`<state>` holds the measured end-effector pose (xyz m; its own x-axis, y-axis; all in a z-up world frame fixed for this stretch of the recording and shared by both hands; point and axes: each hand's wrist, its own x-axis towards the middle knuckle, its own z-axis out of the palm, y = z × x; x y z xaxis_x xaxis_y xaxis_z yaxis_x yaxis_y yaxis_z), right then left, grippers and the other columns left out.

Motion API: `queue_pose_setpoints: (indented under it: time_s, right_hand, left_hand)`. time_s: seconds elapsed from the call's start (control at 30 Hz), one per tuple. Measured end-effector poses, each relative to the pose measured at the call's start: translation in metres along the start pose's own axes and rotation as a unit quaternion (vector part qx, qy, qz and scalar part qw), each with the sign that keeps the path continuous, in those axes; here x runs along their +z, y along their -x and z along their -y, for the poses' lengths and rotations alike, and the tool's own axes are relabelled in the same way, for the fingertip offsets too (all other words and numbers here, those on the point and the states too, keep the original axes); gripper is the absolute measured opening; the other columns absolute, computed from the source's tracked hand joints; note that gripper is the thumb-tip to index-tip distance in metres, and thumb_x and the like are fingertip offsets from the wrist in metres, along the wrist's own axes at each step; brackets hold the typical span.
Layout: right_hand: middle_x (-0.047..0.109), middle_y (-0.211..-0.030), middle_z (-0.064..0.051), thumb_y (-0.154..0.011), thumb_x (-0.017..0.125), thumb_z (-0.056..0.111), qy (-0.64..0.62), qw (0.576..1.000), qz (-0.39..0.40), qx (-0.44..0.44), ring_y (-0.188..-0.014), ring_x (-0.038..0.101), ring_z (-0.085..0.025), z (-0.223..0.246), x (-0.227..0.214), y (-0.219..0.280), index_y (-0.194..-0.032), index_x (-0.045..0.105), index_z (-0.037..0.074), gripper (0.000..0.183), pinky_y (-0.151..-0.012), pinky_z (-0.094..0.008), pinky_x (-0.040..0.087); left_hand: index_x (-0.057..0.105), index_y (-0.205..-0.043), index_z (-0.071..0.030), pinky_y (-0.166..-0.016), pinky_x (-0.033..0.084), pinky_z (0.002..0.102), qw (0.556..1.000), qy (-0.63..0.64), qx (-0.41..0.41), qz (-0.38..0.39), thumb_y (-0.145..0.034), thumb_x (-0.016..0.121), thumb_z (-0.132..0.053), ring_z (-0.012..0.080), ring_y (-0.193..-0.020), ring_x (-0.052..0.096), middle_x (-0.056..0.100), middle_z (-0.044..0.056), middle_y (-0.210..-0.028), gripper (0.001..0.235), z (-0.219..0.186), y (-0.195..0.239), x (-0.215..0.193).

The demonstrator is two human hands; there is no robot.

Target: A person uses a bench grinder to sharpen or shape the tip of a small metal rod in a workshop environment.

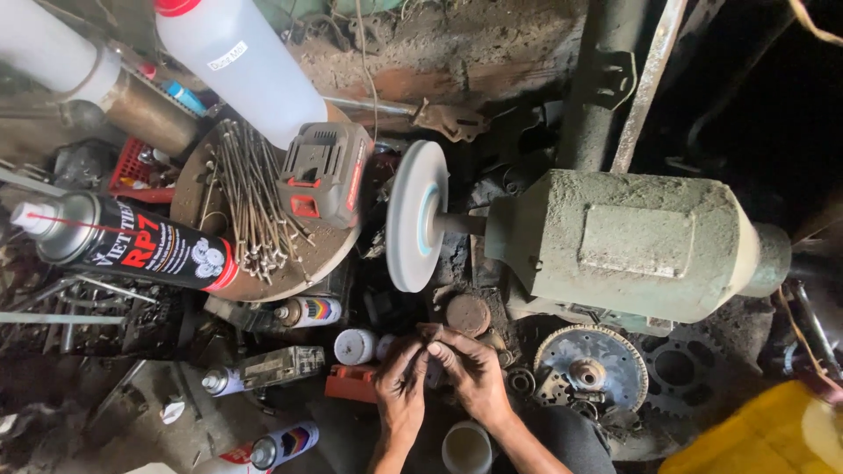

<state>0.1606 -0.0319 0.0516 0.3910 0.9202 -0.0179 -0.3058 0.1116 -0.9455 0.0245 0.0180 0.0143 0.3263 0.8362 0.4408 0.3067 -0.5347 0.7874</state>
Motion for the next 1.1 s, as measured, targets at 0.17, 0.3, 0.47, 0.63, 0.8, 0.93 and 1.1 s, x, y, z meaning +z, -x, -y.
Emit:
queue_pose_setpoints:
  time_s: [0.17,0.3,0.47,0.63,0.8,0.93,1.1]
  right_hand:
    - [0.082,-0.116,-0.012,-0.092,0.071,0.024,-0.002,0.998,-0.040,0.037,-0.101,0.076,-0.017,-0.011,0.002,-0.012,-0.119,0.077,0.002,0.035,-0.089,-0.030,0.063]
    - [0.081,-0.091,-0.005,-0.090,0.072,0.031,0.010,0.989,-0.078,0.125,-0.064,0.062,-0.009,-0.014,0.002,-0.016,-0.119,0.080,0.003,0.041,-0.053,-0.023,0.054]
    - [0.081,-0.094,-0.011,-0.089,0.072,0.029,0.009,0.991,-0.080,0.111,-0.070,0.070,-0.014,-0.003,0.005,-0.022,-0.118,0.079,0.003,0.039,-0.059,-0.026,0.061]
    - [0.077,-0.085,0.000,-0.094,0.071,0.029,0.041,0.995,-0.067,0.066,-0.077,0.063,-0.008,0.003,0.004,-0.023,-0.101,0.082,0.005,0.027,-0.066,-0.025,0.055]
    - [0.077,-0.087,-0.001,-0.098,0.066,0.026,0.026,0.998,-0.039,0.031,-0.082,0.065,-0.008,0.013,0.007,-0.024,-0.094,0.079,0.004,0.026,-0.071,-0.025,0.056]
    - [0.055,-0.067,0.005,-0.101,0.067,0.025,0.027,0.998,-0.044,0.027,-0.060,0.043,-0.007,0.008,0.005,-0.023,-0.076,0.065,0.010,0.030,-0.053,-0.024,0.038]
    - [0.077,-0.086,-0.002,-0.098,0.066,0.027,0.036,0.998,-0.044,0.015,-0.079,0.066,-0.008,0.017,0.005,-0.025,-0.099,0.080,0.003,0.028,-0.068,-0.025,0.057]
  left_hand:
    - [0.078,-0.113,-0.005,-0.097,0.058,0.029,0.986,0.074,-0.148,0.000,-0.092,0.070,-0.008,0.0184,-0.107,0.075,0.080,0.009,-0.116,0.023,0.016,0.009,0.015]
    - [0.078,-0.115,-0.003,-0.099,0.059,0.031,0.973,0.131,-0.192,0.000,-0.092,0.071,-0.008,0.0199,-0.110,0.074,0.079,0.011,-0.118,0.024,0.017,0.006,0.022]
    - [0.080,-0.110,-0.003,-0.094,0.060,0.030,0.960,0.156,-0.231,-0.020,-0.091,0.072,-0.007,0.0175,-0.105,0.073,0.080,0.010,-0.113,0.021,0.017,0.004,0.025]
    - [0.080,-0.112,-0.004,-0.098,0.058,0.031,0.965,0.133,-0.225,-0.018,-0.092,0.070,-0.009,0.0169,-0.108,0.073,0.081,0.009,-0.116,0.023,-0.010,-0.010,0.021]
    - [0.080,-0.110,-0.006,-0.100,0.055,0.032,0.981,0.095,-0.167,-0.026,-0.092,0.071,-0.008,0.0170,-0.106,0.068,0.074,0.007,-0.107,0.020,-0.022,-0.017,0.019]
    - [0.079,-0.112,-0.006,-0.101,0.054,0.031,0.980,0.107,-0.165,-0.018,-0.095,0.068,-0.009,0.0173,-0.111,0.067,0.071,0.006,-0.109,0.020,-0.019,-0.014,0.019]
    - [0.079,-0.115,-0.006,-0.103,0.055,0.033,0.977,0.117,-0.174,-0.024,-0.095,0.067,-0.008,0.0183,-0.113,0.066,0.074,0.009,-0.116,0.023,-0.017,-0.011,0.022]
